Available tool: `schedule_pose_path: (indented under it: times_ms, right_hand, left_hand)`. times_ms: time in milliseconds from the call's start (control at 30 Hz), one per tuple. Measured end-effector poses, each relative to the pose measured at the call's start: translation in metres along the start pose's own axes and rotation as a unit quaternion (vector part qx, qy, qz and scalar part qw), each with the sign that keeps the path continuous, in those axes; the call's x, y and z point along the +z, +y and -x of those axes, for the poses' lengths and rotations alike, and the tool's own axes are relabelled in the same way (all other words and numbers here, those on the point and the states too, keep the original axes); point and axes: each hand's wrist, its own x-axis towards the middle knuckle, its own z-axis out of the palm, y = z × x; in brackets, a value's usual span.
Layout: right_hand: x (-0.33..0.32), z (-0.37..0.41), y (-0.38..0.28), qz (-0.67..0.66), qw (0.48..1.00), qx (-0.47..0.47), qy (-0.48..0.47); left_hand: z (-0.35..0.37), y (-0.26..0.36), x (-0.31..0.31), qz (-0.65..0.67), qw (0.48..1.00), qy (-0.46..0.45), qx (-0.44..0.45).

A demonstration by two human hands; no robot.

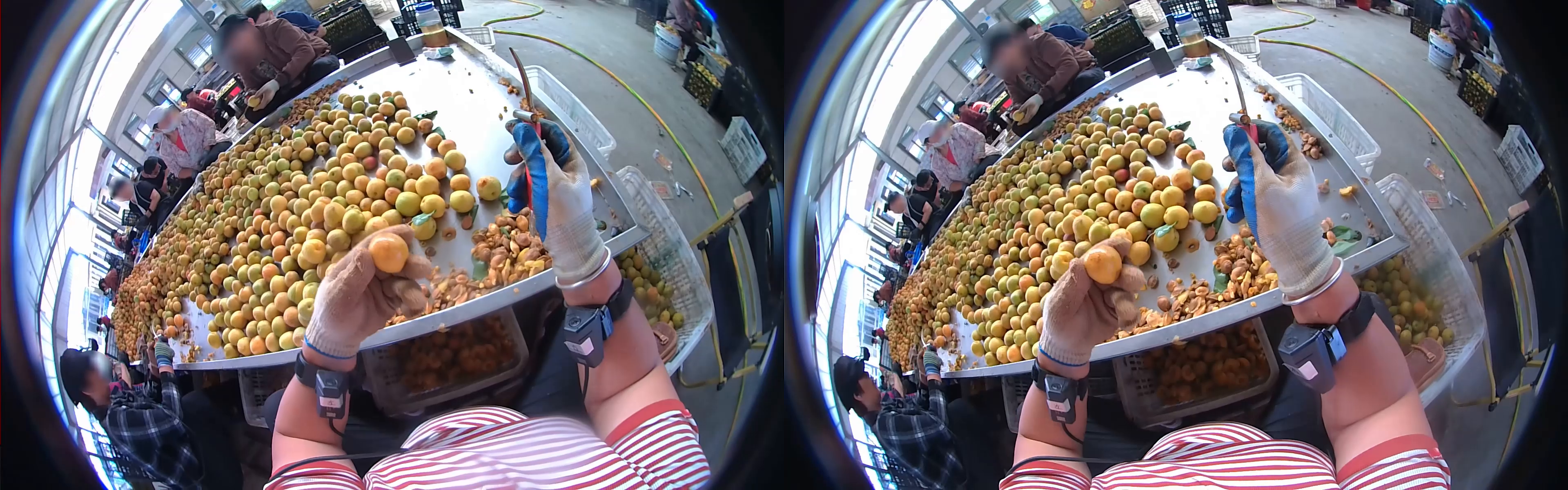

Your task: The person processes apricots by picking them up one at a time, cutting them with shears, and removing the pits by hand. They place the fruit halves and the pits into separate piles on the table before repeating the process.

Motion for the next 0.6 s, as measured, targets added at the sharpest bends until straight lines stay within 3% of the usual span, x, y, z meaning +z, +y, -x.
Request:
schedule_pose_path:
  times_ms: [133,167,200,233,267,333,433,467,533,600]
  right_hand:
    - [-0.006,-0.003,0.002,0.035,0.999,0.002,-0.023]
    - [-0.008,-0.003,0.001,0.062,0.998,0.005,-0.028]
    - [-0.008,-0.003,0.0,0.062,0.998,0.006,-0.027]
    - [-0.006,-0.002,-0.001,0.068,0.997,0.009,-0.018]
    - [-0.005,-0.001,-0.002,0.075,0.997,0.011,-0.01]
    - [-0.006,-0.002,-0.003,0.077,0.997,0.015,-0.005]
    - [-0.007,-0.004,-0.001,0.067,0.998,0.007,0.0]
    - [-0.006,-0.004,-0.001,0.066,0.998,0.009,-0.001]
    - [-0.005,-0.005,0.0,0.037,0.999,0.007,0.022]
    - [-0.01,-0.007,0.002,0.033,0.999,-0.008,0.004]
  left_hand:
    - [0.001,-0.008,0.01,0.024,0.999,0.007,-0.022]
    - [0.004,-0.004,0.016,-0.06,0.998,0.01,-0.025]
    - [0.001,-0.005,0.016,-0.06,0.998,0.011,-0.027]
    - [-0.001,-0.01,0.017,-0.228,0.971,0.075,-0.02]
    - [-0.002,-0.013,0.018,-0.388,0.911,0.137,-0.013]
    - [-0.006,-0.013,0.003,-0.569,0.804,0.171,0.018]
    - [-0.011,-0.002,-0.034,-0.721,0.648,0.24,0.054]
    - [-0.01,0.008,-0.04,-0.773,0.582,0.25,0.034]
    - [-0.006,0.02,-0.055,-0.866,0.43,0.243,0.079]
    - [0.003,0.019,-0.047,-0.871,0.413,0.241,0.112]
